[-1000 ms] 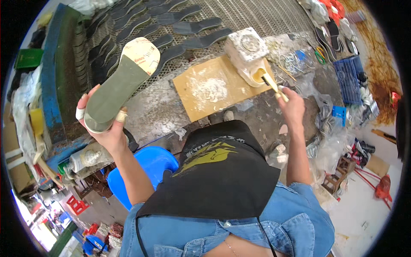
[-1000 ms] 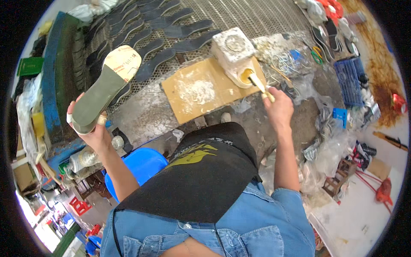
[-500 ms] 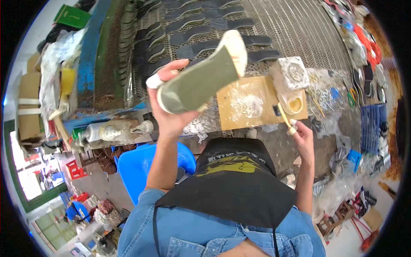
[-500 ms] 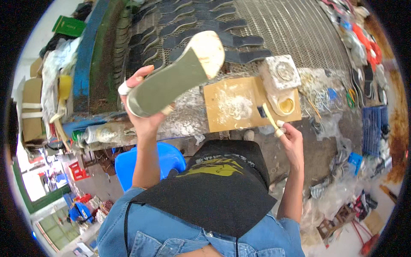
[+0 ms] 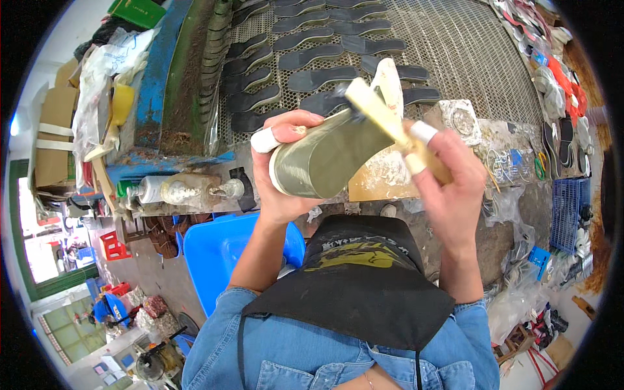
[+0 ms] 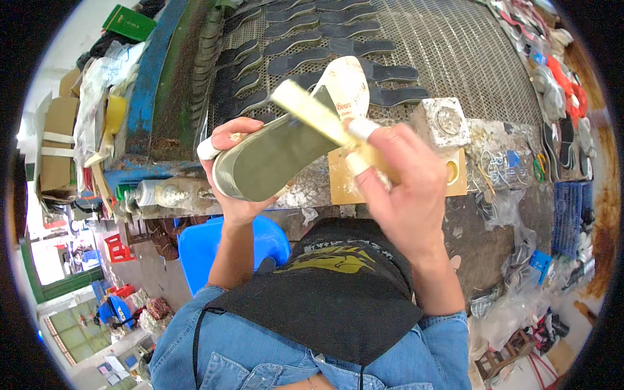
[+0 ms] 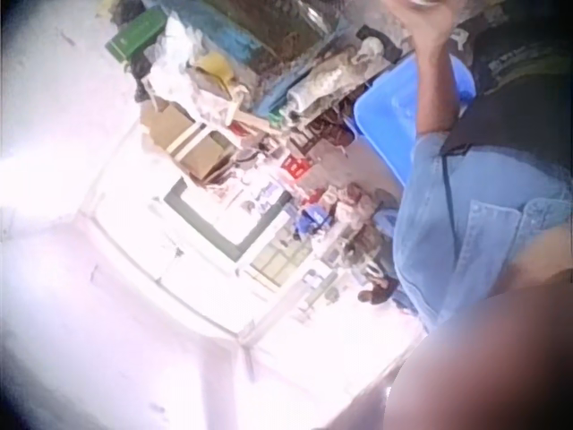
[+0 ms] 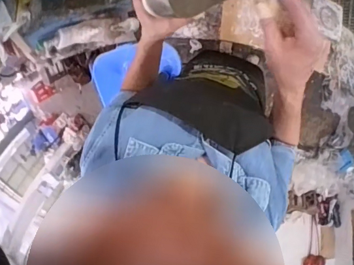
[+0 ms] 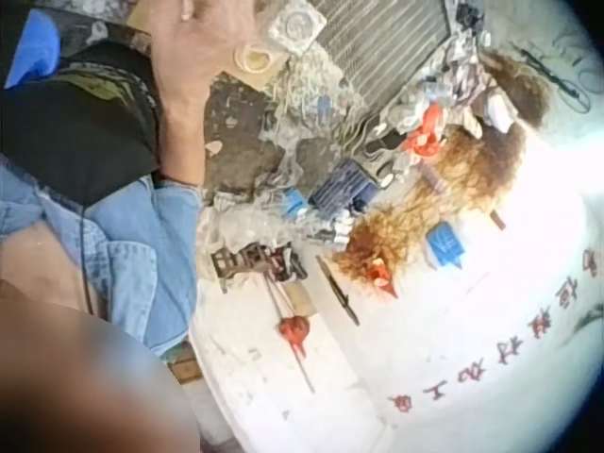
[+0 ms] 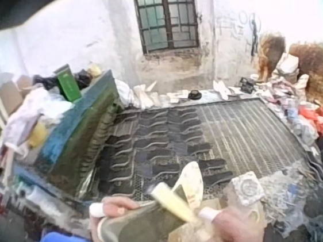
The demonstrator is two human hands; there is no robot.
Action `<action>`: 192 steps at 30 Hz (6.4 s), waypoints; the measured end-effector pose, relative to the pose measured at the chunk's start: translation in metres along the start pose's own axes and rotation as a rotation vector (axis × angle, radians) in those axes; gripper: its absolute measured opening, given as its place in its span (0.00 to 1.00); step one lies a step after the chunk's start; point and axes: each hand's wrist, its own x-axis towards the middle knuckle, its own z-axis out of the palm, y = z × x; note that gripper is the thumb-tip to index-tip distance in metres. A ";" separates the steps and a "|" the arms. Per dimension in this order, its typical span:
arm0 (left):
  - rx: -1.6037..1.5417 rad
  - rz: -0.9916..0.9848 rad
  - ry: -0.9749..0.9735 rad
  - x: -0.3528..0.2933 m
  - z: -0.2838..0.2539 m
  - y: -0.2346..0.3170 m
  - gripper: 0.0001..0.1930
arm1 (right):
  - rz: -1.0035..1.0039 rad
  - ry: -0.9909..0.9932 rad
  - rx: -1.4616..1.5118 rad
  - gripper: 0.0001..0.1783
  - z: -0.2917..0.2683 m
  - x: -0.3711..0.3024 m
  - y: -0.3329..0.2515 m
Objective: Applying glue to shoe sole components and placing them onto a conveyor belt for drying or processing.
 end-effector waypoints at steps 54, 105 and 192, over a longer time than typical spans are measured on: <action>1.041 -0.124 -0.408 0.143 -0.138 -0.200 0.29 | 0.488 0.000 0.188 0.18 0.065 0.027 0.139; 1.341 -0.086 -0.059 0.337 -0.343 -0.736 0.28 | 1.058 -0.108 -0.370 0.21 0.189 0.156 0.243; -0.037 0.069 0.329 0.023 0.006 0.013 0.47 | 0.157 0.144 -0.056 0.20 0.012 -0.041 0.017</action>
